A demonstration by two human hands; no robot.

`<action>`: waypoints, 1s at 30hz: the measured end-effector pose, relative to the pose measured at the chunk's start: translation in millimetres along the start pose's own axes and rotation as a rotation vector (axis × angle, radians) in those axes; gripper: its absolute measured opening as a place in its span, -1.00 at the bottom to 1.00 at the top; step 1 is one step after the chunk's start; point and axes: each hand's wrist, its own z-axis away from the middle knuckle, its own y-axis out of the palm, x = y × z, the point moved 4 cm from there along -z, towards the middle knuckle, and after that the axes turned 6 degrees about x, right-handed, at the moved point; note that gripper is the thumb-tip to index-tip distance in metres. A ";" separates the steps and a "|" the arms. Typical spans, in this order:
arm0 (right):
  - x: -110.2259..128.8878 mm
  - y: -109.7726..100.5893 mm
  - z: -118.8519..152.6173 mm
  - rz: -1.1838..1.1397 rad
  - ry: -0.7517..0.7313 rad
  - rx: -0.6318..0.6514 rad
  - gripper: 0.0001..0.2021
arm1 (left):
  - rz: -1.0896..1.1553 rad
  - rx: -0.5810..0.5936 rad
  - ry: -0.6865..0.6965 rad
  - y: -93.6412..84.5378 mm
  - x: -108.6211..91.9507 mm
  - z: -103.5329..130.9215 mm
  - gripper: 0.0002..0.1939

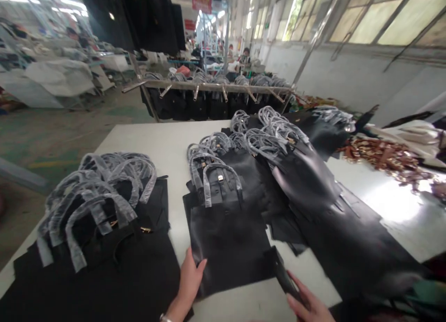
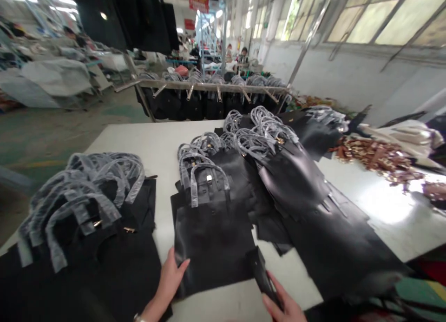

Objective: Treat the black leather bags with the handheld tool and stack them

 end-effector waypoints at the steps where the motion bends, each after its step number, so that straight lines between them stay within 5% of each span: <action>1: 0.0 -2.5 2.4 -0.013 0.021 -0.015 -0.13 | -0.070 -0.039 0.028 -5.5 -0.5 18.2 -0.43; 5: -4.7 -12.1 15.6 -0.110 0.095 -0.046 -0.13 | -0.324 -0.070 0.292 -5.4 -47.9 58.2 -0.44; 9: -19.8 -24.5 36.8 -0.165 0.160 -0.061 -0.15 | -0.361 0.313 0.739 50.6 -115.9 62.1 -0.47; 12: -36.8 -27.9 56.0 -0.180 0.183 0.007 -0.16 | -0.400 0.483 0.901 87.4 -139.7 55.8 -0.43; 16: -47.1 -22.5 73.4 -0.209 0.154 0.093 -0.18 | -0.457 0.490 0.918 102.4 -142.4 46.6 -0.44; 20: -31.0 -12.2 71.1 -0.263 0.029 0.145 -0.34 | -0.472 0.488 0.931 99.6 -141.5 47.4 -0.44; 24: -26.8 -5.5 60.9 -0.340 0.200 0.101 -0.22 | -0.481 0.493 0.928 99.2 -142.8 48.0 -0.44; 30: -38.3 -9.6 59.0 -0.244 0.204 0.127 -0.14 | -0.460 0.502 0.926 99.0 -139.3 49.9 -0.42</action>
